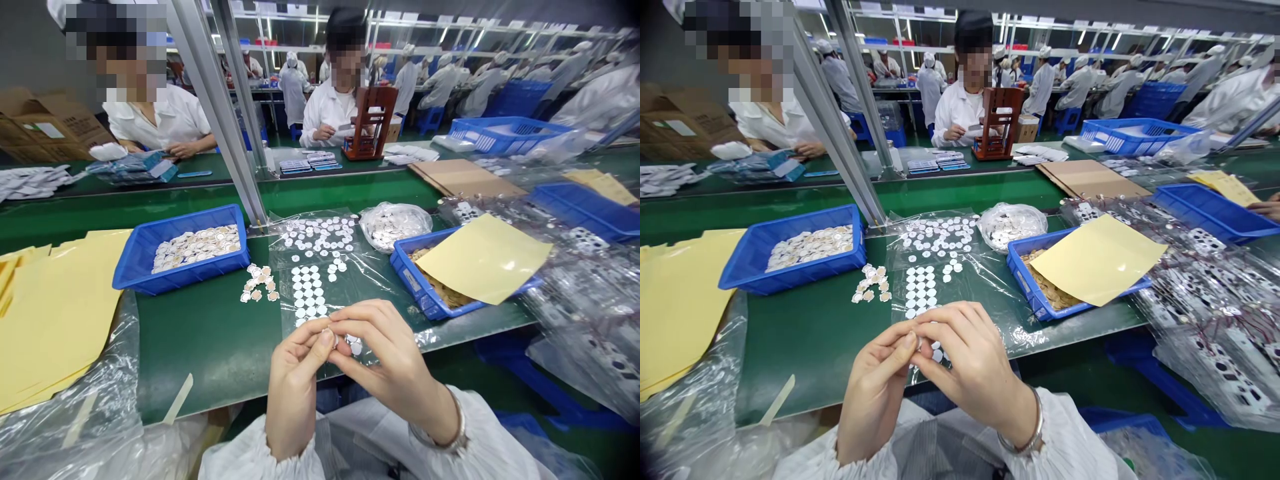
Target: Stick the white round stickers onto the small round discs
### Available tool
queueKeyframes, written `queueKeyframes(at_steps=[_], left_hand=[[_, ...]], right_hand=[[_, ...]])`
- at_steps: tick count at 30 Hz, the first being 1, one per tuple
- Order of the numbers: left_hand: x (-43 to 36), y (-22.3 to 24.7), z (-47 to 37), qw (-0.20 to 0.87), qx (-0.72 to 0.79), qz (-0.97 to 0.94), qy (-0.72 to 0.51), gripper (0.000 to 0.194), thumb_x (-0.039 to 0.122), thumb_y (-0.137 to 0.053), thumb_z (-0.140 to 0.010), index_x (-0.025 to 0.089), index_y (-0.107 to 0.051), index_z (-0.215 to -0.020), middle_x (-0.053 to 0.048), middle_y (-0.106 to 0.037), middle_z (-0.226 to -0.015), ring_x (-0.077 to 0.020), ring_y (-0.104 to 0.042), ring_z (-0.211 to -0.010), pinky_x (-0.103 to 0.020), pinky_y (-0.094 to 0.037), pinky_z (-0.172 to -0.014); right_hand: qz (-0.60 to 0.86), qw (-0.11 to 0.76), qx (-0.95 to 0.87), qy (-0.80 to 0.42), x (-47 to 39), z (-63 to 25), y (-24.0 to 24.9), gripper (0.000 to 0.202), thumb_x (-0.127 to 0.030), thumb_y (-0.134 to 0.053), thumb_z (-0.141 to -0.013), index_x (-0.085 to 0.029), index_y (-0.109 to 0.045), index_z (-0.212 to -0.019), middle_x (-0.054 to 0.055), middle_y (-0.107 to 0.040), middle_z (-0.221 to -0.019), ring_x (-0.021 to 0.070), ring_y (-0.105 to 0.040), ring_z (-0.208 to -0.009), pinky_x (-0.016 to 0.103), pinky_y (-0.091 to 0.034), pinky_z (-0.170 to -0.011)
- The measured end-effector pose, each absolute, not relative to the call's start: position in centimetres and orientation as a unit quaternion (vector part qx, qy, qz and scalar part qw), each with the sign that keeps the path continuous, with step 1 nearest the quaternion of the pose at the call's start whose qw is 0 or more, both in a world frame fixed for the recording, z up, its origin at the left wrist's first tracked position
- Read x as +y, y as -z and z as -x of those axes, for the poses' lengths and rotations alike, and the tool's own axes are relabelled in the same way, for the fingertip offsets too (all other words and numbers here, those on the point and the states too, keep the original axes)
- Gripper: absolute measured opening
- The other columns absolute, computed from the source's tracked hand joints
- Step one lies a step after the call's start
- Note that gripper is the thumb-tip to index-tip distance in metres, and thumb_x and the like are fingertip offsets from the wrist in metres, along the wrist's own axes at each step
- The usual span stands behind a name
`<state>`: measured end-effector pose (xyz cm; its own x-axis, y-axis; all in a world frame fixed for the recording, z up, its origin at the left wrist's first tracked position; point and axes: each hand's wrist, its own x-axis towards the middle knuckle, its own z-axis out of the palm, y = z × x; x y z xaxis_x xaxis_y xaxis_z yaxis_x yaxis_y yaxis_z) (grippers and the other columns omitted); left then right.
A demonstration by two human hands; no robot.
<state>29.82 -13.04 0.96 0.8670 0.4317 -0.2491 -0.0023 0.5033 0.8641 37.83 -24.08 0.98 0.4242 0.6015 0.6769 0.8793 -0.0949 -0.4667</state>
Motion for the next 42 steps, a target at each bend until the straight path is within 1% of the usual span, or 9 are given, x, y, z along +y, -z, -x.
queueKeyframes(at_steps=[5, 10, 14, 19, 23, 29, 32, 35, 42], left_hand=[[-13.3, -0.7, -29.9, 0.842, 0.227, -0.474, -0.122, 0.014, 0.031, -0.070, -0.077, 0.018, -0.073, -0.081, 0.001, -0.063, -0.061, -0.0108, -0.055, -0.062, -0.023, -0.045, -0.070], [-13.5, -0.3, -30.2, 0.844, 0.216, -0.480, -0.101, 0.024, 0.035, -0.062, -0.083, 0.019, -0.073, -0.097, -0.006, -0.073, -0.096, -0.0197, -0.062, -0.095, -0.030, -0.045, -0.088], [-13.2, 0.0, -30.1, 0.847, 0.219, -0.482, -0.054, 0.033, 0.038, -0.061, -0.085, 0.024, -0.067, -0.113, -0.005, -0.073, -0.106, -0.0214, -0.061, -0.105, -0.035, -0.041, -0.099], [-13.0, -0.2, -29.9, 0.827, 0.205, -0.522, -0.038, 0.024, 0.037, -0.063, -0.083, 0.021, -0.071, -0.099, -0.007, -0.073, -0.106, -0.0228, -0.063, -0.102, -0.035, -0.043, -0.097], [-12.7, 0.0, -29.3, 0.808, 0.208, -0.549, -0.040, 0.023, 0.037, -0.064, -0.081, 0.020, -0.072, -0.093, -0.007, -0.073, -0.102, -0.0220, -0.063, -0.097, -0.035, -0.043, -0.096], [-9.1, 2.5, -28.1, 0.736, 0.288, -0.599, -0.133, 0.024, 0.038, -0.066, -0.078, 0.019, -0.071, -0.091, -0.008, -0.073, -0.099, -0.0236, -0.064, -0.097, -0.037, -0.045, -0.093], [-5.9, 4.0, -28.3, 0.596, 0.301, -0.715, -0.207, 0.022, 0.037, -0.061, -0.081, 0.020, -0.070, -0.091, -0.008, -0.072, -0.098, -0.0243, -0.064, -0.095, -0.037, -0.047, -0.089], [-2.6, 5.1, -29.4, 0.433, 0.317, -0.795, -0.284, 0.019, 0.030, -0.052, -0.083, 0.022, -0.068, -0.089, -0.008, -0.068, -0.098, -0.0243, -0.059, -0.093, -0.041, -0.045, -0.087], [-0.7, 6.6, -32.3, 0.321, 0.296, -0.864, -0.250, 0.007, 0.027, -0.062, -0.076, 0.023, -0.067, -0.079, -0.008, -0.060, -0.084, -0.0297, -0.048, -0.093, -0.046, -0.042, -0.087]], right_hand=[[0.729, 0.432, -0.507, 0.158, -24.2, -37.8, -0.7, 0.017, -0.017, -0.061, -0.086, -0.019, -0.060, -0.103, 0.005, -0.070, -0.100, 0.0180, -0.063, -0.096, 0.035, -0.050, -0.080], [0.736, 0.418, -0.502, 0.181, -25.2, -37.9, -0.2, 0.019, -0.018, -0.064, -0.086, -0.019, -0.060, -0.104, 0.006, -0.070, -0.100, 0.0184, -0.063, -0.092, 0.035, -0.051, -0.078], [0.741, 0.391, -0.494, 0.232, -26.8, -39.8, -0.5, 0.023, -0.016, -0.063, -0.086, -0.020, -0.058, -0.108, 0.005, -0.072, -0.098, 0.0174, -0.065, -0.090, 0.034, -0.052, -0.078], [0.783, 0.344, -0.353, 0.379, -28.0, -47.5, -1.9, 0.020, -0.022, -0.061, -0.087, -0.020, -0.061, -0.107, 0.007, -0.070, -0.092, 0.0213, -0.065, -0.087, 0.038, -0.052, -0.080], [0.877, 0.268, -0.287, 0.279, -27.5, -51.1, -2.0, 0.046, -0.024, -0.064, -0.083, -0.013, -0.052, -0.126, 0.013, -0.069, -0.104, 0.0293, -0.064, -0.095, 0.045, -0.052, -0.079], [0.857, 0.314, -0.402, 0.073, -26.6, -46.4, 1.4, 0.018, -0.027, -0.059, -0.088, -0.019, -0.062, -0.104, 0.005, -0.070, -0.097, 0.0200, -0.066, -0.088, 0.038, -0.054, -0.080], [0.841, 0.288, -0.457, -0.021, -26.3, -44.1, 3.5, 0.014, -0.026, -0.060, -0.087, -0.021, -0.063, -0.099, 0.003, -0.070, -0.092, 0.0187, -0.067, -0.085, 0.035, -0.054, -0.077], [0.830, 0.275, -0.482, -0.054, -26.0, -43.0, 5.1, 0.011, -0.026, -0.060, -0.087, -0.022, -0.064, -0.096, 0.002, -0.069, -0.088, 0.0183, -0.067, -0.081, 0.034, -0.055, -0.073], [0.814, 0.319, -0.484, -0.038, -25.9, -42.3, 6.0, 0.012, -0.028, -0.058, -0.088, -0.025, -0.065, -0.097, 0.000, -0.070, -0.085, 0.0177, -0.068, -0.076, 0.031, -0.056, -0.066]])
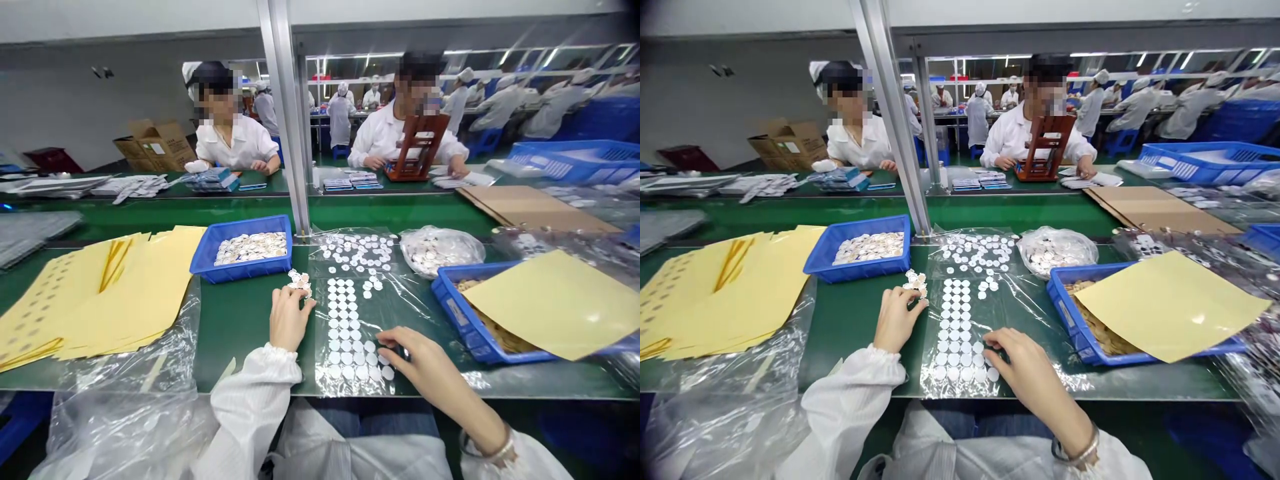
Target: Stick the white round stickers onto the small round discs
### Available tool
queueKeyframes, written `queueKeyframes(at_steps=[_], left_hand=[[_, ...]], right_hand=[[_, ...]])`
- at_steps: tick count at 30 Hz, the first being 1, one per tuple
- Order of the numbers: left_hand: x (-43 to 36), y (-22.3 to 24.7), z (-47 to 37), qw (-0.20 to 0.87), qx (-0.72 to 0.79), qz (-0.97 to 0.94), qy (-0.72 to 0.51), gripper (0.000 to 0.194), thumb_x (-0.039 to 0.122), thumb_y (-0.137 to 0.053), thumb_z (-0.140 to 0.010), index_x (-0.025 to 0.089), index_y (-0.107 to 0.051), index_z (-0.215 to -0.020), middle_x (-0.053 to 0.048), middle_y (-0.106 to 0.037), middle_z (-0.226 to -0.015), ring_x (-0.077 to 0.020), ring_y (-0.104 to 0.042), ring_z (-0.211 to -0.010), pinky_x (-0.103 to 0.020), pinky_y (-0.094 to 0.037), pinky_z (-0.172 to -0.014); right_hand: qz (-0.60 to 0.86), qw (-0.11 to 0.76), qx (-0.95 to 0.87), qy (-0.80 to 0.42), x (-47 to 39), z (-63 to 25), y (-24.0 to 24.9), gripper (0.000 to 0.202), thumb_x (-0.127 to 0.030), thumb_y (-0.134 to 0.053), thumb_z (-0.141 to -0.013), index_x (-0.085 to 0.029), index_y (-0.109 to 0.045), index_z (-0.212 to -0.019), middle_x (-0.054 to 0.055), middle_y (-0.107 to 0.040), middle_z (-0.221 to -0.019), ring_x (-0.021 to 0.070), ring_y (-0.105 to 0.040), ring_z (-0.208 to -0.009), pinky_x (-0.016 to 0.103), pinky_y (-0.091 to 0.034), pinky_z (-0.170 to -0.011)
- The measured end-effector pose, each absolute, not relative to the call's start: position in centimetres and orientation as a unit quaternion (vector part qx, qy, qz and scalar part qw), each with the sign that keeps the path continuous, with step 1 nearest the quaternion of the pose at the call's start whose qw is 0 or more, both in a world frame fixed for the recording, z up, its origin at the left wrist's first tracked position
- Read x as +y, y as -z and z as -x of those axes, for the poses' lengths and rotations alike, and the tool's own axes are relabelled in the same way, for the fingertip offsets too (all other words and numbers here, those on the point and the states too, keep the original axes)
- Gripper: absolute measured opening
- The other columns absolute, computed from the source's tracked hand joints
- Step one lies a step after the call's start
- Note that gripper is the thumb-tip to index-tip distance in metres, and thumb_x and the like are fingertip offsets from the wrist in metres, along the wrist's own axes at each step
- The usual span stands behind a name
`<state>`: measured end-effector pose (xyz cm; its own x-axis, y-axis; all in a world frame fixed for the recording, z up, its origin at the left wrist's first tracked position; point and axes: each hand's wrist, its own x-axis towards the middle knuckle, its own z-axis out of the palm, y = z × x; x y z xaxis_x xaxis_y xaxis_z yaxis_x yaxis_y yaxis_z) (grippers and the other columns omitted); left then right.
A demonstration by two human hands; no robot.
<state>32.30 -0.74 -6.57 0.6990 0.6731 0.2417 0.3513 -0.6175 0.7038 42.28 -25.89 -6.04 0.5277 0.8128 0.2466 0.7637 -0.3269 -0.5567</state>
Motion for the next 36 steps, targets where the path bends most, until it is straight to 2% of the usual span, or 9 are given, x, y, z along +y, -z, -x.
queueKeyframes(at_steps=[8, 13, 17, 21, 23, 25, 28, 32, 36], left_hand=[[-1.2, 7.6, -32.2, 0.336, 0.296, -0.865, -0.227, 0.004, 0.023, -0.058, -0.077, 0.023, -0.055, -0.073, -0.008, -0.059, -0.086, -0.0296, -0.049, -0.091, -0.047, -0.042, -0.084], [-1.7, 7.5, -31.4, 0.391, 0.297, -0.839, -0.236, 0.003, 0.023, -0.054, -0.078, 0.023, -0.056, -0.081, -0.004, -0.058, -0.081, -0.0248, -0.055, -0.082, -0.042, -0.044, -0.082], [-3.4, 5.8, -30.7, 0.480, 0.258, -0.813, -0.206, 0.016, 0.031, -0.051, -0.084, 0.021, -0.063, -0.088, -0.005, -0.061, -0.088, -0.0196, -0.062, -0.075, -0.035, -0.050, -0.073], [-6.4, 2.9, -30.3, 0.601, 0.187, -0.766, -0.130, 0.021, 0.035, -0.054, -0.085, 0.020, -0.067, -0.091, -0.002, -0.061, -0.078, -0.0163, -0.061, -0.067, -0.030, -0.051, -0.063], [-7.7, 1.7, -30.3, 0.666, 0.181, -0.714, -0.115, 0.018, 0.031, -0.061, -0.081, 0.020, -0.062, -0.095, 0.002, -0.059, -0.070, -0.0139, -0.058, -0.063, -0.027, -0.049, -0.060], [-8.4, 0.9, -30.3, 0.714, 0.190, -0.664, -0.115, 0.025, 0.029, -0.070, -0.076, 0.020, -0.057, -0.095, 0.005, -0.059, -0.064, -0.0120, -0.057, -0.058, -0.025, -0.047, -0.058], [-8.8, 0.3, -30.3, 0.758, 0.202, -0.609, -0.120, 0.029, 0.032, -0.071, -0.076, 0.018, -0.058, -0.098, 0.000, -0.068, -0.071, -0.0136, -0.062, -0.063, -0.027, -0.050, -0.063], [-9.3, 0.3, -30.0, 0.779, 0.191, -0.586, -0.118, 0.027, 0.035, -0.066, -0.081, 0.017, -0.069, -0.100, -0.008, -0.075, -0.095, -0.0190, -0.068, -0.086, -0.032, -0.053, -0.081], [-10.2, 0.3, -29.7, 0.772, 0.205, -0.593, -0.101, 0.019, 0.031, -0.073, -0.075, 0.018, -0.077, -0.088, -0.006, -0.077, -0.087, -0.0194, -0.070, -0.083, -0.030, -0.055, -0.081]], right_hand=[[0.817, 0.335, -0.469, -0.034, -26.0, -41.9, 5.6, 0.012, -0.028, -0.056, -0.089, -0.025, -0.065, -0.096, 0.001, -0.070, -0.086, 0.0172, -0.068, -0.077, 0.030, -0.056, -0.066], [0.811, 0.345, -0.470, -0.055, -25.2, -41.3, 4.7, 0.010, -0.026, -0.055, -0.090, -0.024, -0.064, -0.094, 0.001, -0.069, -0.085, 0.0170, -0.067, -0.079, 0.030, -0.055, -0.068], [0.791, 0.377, -0.476, -0.070, -23.9, -40.4, 3.6, 0.013, -0.025, -0.054, -0.092, -0.023, -0.062, -0.101, 0.003, -0.068, -0.092, 0.0175, -0.066, -0.084, 0.032, -0.055, -0.073], [0.761, 0.430, -0.483, -0.045, -22.3, -39.4, 2.3, 0.025, -0.023, -0.058, -0.090, -0.023, -0.058, -0.115, 0.004, -0.066, -0.100, 0.0170, -0.064, -0.090, 0.031, -0.054, -0.077], [0.750, 0.447, -0.486, -0.044, -21.9, -39.0, 1.9, 0.026, -0.022, -0.062, -0.087, -0.023, -0.060, -0.113, 0.002, -0.066, -0.096, 0.0168, -0.063, -0.088, 0.030, -0.053, -0.074], [0.743, 0.469, -0.476, -0.048, -21.8, -38.6, 1.7, 0.015, -0.021, -0.063, -0.086, -0.022, -0.065, -0.100, 0.001, -0.065, -0.086, 0.0160, -0.062, -0.080, 0.028, -0.051, -0.070], [0.730, 0.544, -0.409, -0.070, -22.3, -38.5, 1.5, 0.007, -0.023, -0.061, -0.087, -0.022, -0.068, -0.086, 0.001, -0.066, -0.078, 0.0149, -0.061, -0.072, 0.028, -0.050, -0.066], [0.671, 0.661, -0.279, -0.186, -22.8, -38.6, 1.3, 0.012, -0.030, -0.063, -0.086, -0.022, -0.071, -0.090, 0.002, -0.072, -0.082, 0.0149, -0.066, -0.070, 0.029, -0.054, -0.068], [0.658, 0.684, -0.234, -0.210, -22.6, -38.2, 1.6, 0.014, -0.032, -0.066, -0.083, -0.023, -0.066, -0.093, 0.000, -0.070, -0.076, 0.0150, -0.066, -0.069, 0.029, -0.055, -0.067]])
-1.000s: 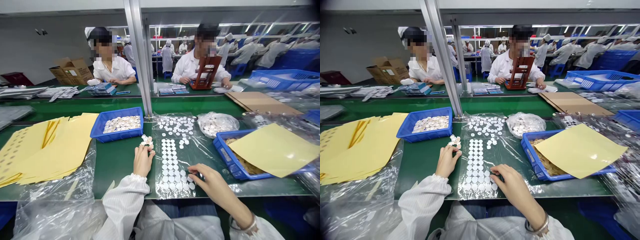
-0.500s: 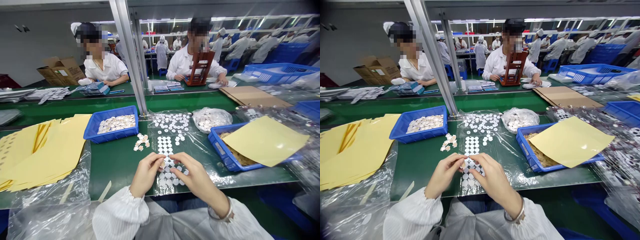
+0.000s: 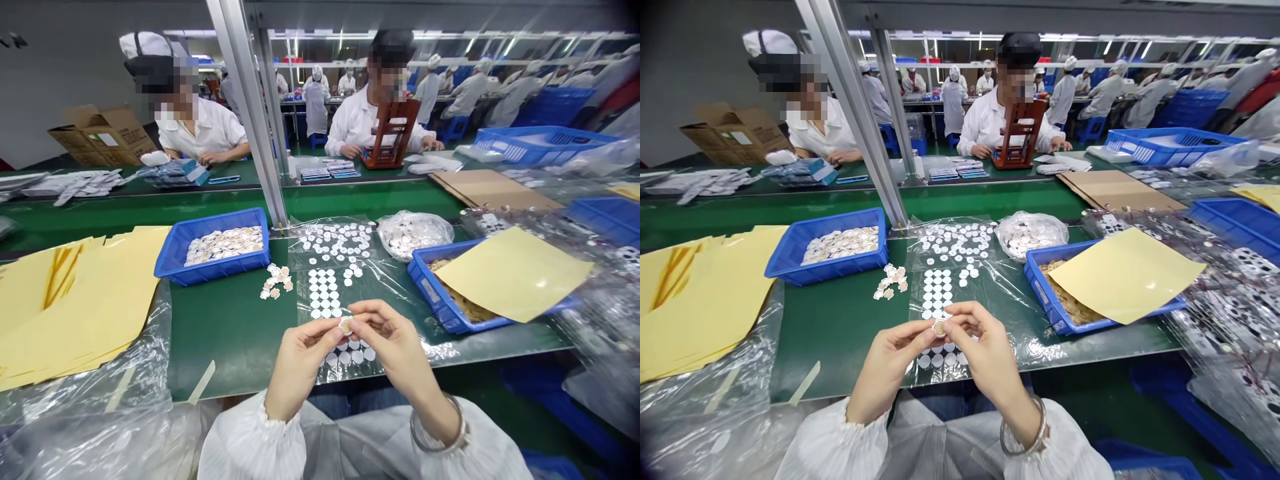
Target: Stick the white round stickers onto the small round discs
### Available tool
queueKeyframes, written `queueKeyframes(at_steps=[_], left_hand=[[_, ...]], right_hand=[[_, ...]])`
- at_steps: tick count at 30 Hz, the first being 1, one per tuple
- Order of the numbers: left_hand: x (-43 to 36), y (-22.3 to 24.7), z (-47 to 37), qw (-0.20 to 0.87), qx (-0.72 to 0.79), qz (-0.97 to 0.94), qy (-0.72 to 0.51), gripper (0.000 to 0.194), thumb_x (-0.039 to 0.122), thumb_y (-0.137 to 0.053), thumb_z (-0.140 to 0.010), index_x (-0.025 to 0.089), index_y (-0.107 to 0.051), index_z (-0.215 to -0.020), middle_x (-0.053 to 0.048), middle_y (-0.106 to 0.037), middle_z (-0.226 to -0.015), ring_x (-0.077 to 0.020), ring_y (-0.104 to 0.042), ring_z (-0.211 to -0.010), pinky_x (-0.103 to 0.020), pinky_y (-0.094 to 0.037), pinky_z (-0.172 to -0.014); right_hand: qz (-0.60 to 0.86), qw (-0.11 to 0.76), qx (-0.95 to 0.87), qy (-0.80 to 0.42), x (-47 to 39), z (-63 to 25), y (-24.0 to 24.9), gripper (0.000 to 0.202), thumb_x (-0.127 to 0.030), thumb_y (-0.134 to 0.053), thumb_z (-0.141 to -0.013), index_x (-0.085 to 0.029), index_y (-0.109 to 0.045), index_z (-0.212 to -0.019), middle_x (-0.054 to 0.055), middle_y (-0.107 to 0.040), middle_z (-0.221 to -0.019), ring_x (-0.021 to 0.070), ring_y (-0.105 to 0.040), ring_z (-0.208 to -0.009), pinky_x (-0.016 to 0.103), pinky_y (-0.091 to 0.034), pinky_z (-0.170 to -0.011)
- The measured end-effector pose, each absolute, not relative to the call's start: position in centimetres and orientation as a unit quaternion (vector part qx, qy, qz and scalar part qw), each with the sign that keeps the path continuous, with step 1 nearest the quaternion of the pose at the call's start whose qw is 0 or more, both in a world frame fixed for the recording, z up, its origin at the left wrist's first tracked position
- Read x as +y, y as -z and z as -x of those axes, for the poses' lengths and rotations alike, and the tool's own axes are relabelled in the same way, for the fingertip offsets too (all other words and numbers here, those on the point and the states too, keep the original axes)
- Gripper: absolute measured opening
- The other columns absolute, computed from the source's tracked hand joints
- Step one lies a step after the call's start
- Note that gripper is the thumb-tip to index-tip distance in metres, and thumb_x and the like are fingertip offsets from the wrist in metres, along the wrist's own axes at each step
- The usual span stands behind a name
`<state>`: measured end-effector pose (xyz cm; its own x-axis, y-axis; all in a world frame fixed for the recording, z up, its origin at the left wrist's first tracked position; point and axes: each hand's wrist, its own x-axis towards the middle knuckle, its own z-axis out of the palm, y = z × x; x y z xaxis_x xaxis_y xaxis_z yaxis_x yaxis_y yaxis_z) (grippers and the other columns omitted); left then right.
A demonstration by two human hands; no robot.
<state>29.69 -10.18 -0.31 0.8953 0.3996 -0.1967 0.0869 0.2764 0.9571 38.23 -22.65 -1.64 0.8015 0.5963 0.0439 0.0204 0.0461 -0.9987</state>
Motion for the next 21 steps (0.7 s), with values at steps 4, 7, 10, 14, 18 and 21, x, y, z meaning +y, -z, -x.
queueKeyframes(at_steps=[4, 7, 10, 14, 18, 21], left_hand=[[-10.5, 0.1, -29.6, 0.778, 0.241, -0.568, -0.119, 0.016, 0.031, -0.078, -0.069, 0.017, -0.077, -0.077, -0.004, -0.077, -0.077, -0.0164, -0.070, -0.072, -0.026, -0.057, -0.074], [-10.5, 0.0, -29.5, 0.821, 0.238, -0.508, -0.103, 0.018, 0.032, -0.080, -0.067, 0.016, -0.075, -0.072, -0.003, -0.076, -0.073, -0.0163, -0.071, -0.070, -0.026, -0.059, -0.070], [-10.6, 0.0, -29.5, 0.859, 0.236, -0.447, -0.075, 0.020, 0.029, -0.083, -0.064, 0.013, -0.071, -0.067, -0.004, -0.075, -0.068, -0.0154, -0.071, -0.070, -0.023, -0.060, -0.067], [-10.8, 0.1, -29.6, 0.881, 0.230, -0.409, -0.067, 0.020, 0.024, -0.084, -0.062, 0.011, -0.068, -0.065, -0.005, -0.075, -0.070, -0.0132, -0.071, -0.068, -0.020, -0.059, -0.068], [-10.9, 0.1, -29.8, 0.887, 0.234, -0.391, -0.070, 0.024, 0.021, -0.085, -0.061, 0.012, -0.069, -0.077, -0.005, -0.077, -0.072, -0.0160, -0.073, -0.072, -0.022, -0.060, -0.069], [-10.6, 0.0, -29.7, 0.883, 0.248, -0.391, -0.074, 0.028, 0.020, -0.084, -0.062, 0.013, -0.069, -0.085, -0.008, -0.078, -0.083, -0.0204, -0.074, -0.082, -0.022, -0.061, -0.070]], right_hand=[[0.723, 0.620, -0.302, -0.034, -22.6, -37.5, 1.9, 0.003, -0.024, -0.065, -0.084, -0.023, -0.066, -0.086, 0.002, -0.064, -0.087, 0.0149, -0.062, -0.080, 0.027, -0.051, -0.068], [0.717, 0.592, -0.363, 0.059, -22.8, -37.3, 1.8, 0.008, -0.016, -0.062, -0.086, -0.022, -0.067, -0.086, 0.003, -0.061, -0.088, 0.0145, -0.060, -0.082, 0.028, -0.050, -0.071], [0.698, 0.588, -0.402, 0.073, -23.1, -37.5, 1.6, 0.012, -0.011, -0.060, -0.087, -0.021, -0.067, -0.087, 0.002, -0.062, -0.084, 0.0145, -0.061, -0.080, 0.028, -0.050, -0.071], [0.691, 0.579, -0.421, 0.097, -23.3, -37.5, 1.6, 0.015, -0.008, -0.061, -0.085, -0.021, -0.067, -0.089, 0.003, -0.062, -0.085, 0.0149, -0.061, -0.079, 0.029, -0.051, -0.070], [0.693, 0.567, -0.426, 0.127, -23.4, -37.3, 1.6, 0.018, -0.007, -0.061, -0.085, -0.022, -0.066, -0.092, 0.003, -0.062, -0.085, 0.0156, -0.061, -0.079, 0.031, -0.051, -0.069], [0.720, 0.530, -0.397, 0.208, -24.7, -38.6, 0.9, 0.018, -0.009, -0.062, -0.085, -0.024, -0.065, -0.095, 0.004, -0.063, -0.089, 0.0174, -0.061, -0.084, 0.033, -0.052, -0.075]])
